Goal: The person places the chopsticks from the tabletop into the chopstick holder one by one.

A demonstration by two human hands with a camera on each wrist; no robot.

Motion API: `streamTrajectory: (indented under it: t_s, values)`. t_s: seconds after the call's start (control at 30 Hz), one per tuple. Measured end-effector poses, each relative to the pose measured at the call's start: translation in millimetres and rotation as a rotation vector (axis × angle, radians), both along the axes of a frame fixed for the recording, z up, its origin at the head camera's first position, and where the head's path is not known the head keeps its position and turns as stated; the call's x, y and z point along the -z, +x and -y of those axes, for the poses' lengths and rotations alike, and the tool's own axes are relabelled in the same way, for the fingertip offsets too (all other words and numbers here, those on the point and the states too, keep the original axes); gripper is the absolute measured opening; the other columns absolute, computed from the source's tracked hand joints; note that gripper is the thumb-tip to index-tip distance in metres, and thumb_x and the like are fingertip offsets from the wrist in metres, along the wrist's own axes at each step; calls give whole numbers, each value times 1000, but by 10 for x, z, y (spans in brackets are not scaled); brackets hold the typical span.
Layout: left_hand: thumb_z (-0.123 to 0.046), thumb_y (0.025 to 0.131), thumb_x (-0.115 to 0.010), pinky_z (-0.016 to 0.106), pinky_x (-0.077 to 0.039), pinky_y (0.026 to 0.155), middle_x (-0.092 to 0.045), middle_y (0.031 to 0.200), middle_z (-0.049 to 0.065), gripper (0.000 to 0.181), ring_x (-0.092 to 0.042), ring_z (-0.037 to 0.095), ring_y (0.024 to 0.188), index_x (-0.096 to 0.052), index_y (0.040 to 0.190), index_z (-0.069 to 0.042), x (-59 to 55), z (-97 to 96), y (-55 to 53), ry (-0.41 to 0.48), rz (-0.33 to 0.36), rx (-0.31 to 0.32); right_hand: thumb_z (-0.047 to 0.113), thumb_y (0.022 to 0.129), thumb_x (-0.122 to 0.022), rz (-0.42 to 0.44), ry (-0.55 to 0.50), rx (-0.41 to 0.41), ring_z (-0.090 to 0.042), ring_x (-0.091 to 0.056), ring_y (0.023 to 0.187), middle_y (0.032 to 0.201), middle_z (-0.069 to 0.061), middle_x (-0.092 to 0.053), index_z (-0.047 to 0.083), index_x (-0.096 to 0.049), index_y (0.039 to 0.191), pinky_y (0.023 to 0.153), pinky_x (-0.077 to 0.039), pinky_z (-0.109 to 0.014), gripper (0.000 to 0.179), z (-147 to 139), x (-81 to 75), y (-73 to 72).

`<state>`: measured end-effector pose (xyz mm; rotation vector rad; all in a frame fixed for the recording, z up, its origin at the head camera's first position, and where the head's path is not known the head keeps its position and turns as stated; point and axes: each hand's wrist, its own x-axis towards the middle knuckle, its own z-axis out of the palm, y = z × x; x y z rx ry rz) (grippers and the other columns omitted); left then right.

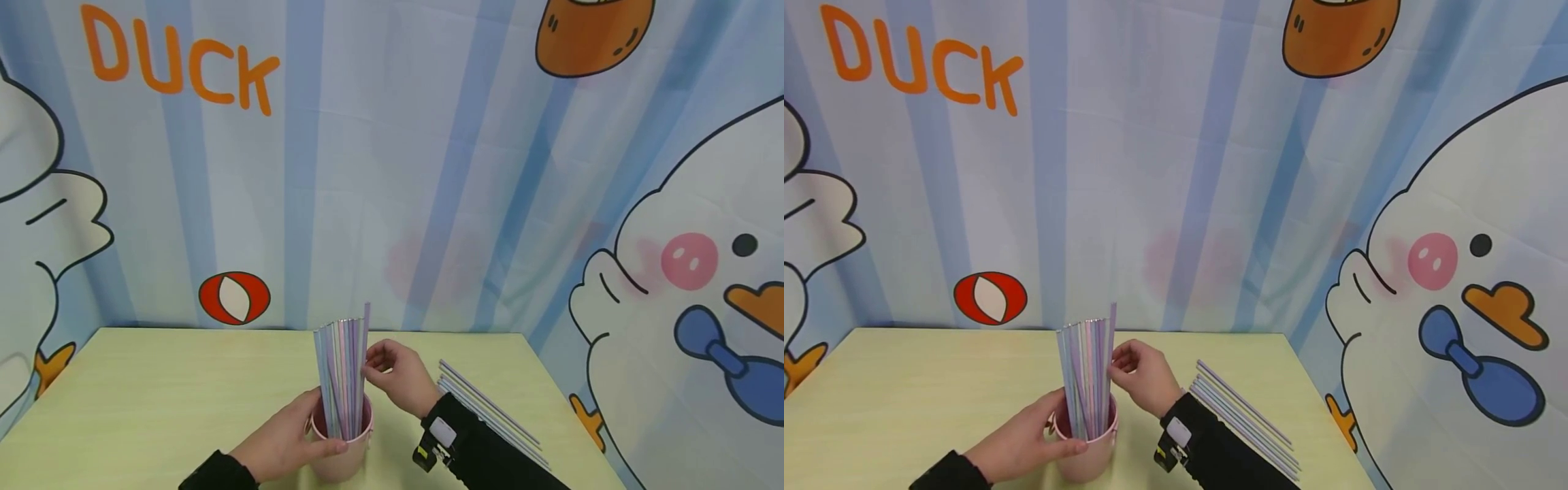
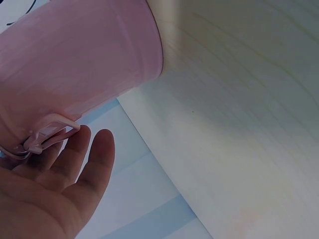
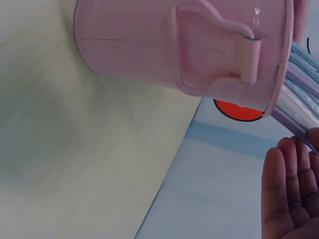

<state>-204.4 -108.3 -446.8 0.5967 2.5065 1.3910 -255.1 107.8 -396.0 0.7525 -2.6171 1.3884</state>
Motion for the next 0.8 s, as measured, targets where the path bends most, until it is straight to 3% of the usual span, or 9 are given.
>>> streamTrajectory:
  t_s: [0.3, 0.47, 0.57, 0.67, 0.8]
  values:
    - [-51, 79, -74, 59, -43, 101, -45, 146, 12, 96, -50, 29, 123, -28, 153, -13, 7, -3, -1, 4, 3, -7, 15, 89, -71, 81, 39, -44, -14, -63, 79, 85, -1, -66, 7, -65, 98, 72, -56, -34, 14, -58, 179, -28]
    - [-52, 78, -74, 60, -42, 102, -44, 146, 12, 97, -49, 29, 124, -27, 153, -13, 8, 2, 1, 10, 4, -9, 7, 89, -70, 74, 59, -57, -18, -62, 79, 85, -6, -66, 1, -64, 98, 71, -56, -34, 12, -26, 46, 111]
    - [-52, 78, -74, 60, -41, 102, -44, 146, 12, 96, -49, 30, 124, -27, 153, -13, 8, 2, 4, 10, 6, -10, 9, 89, -70, 67, 75, -66, -17, -62, 78, 85, -4, -66, 2, -65, 98, 71, -56, -33, 13, -52, 62, 103]
    - [-52, 79, -74, 61, -40, 102, -44, 146, 11, 96, -48, 30, 125, -27, 153, -14, 6, 0, 1, 3, 14, -14, 15, 89, -71, 63, 97, -74, -13, -63, 79, 85, 1, -66, 6, -66, 100, 74, -57, -34, 15, -134, 204, -3]
    - [-53, 78, -74, 62, -40, 103, -45, 145, 10, 95, -48, 30, 125, -28, 152, -14, -3, 3, 3, -15, 6, -18, 14, 91, -69, 52, 114, -84, -13, -64, 80, 87, 1, -67, 7, -67, 102, 76, -57, -35, 14, -251, 198, 10]
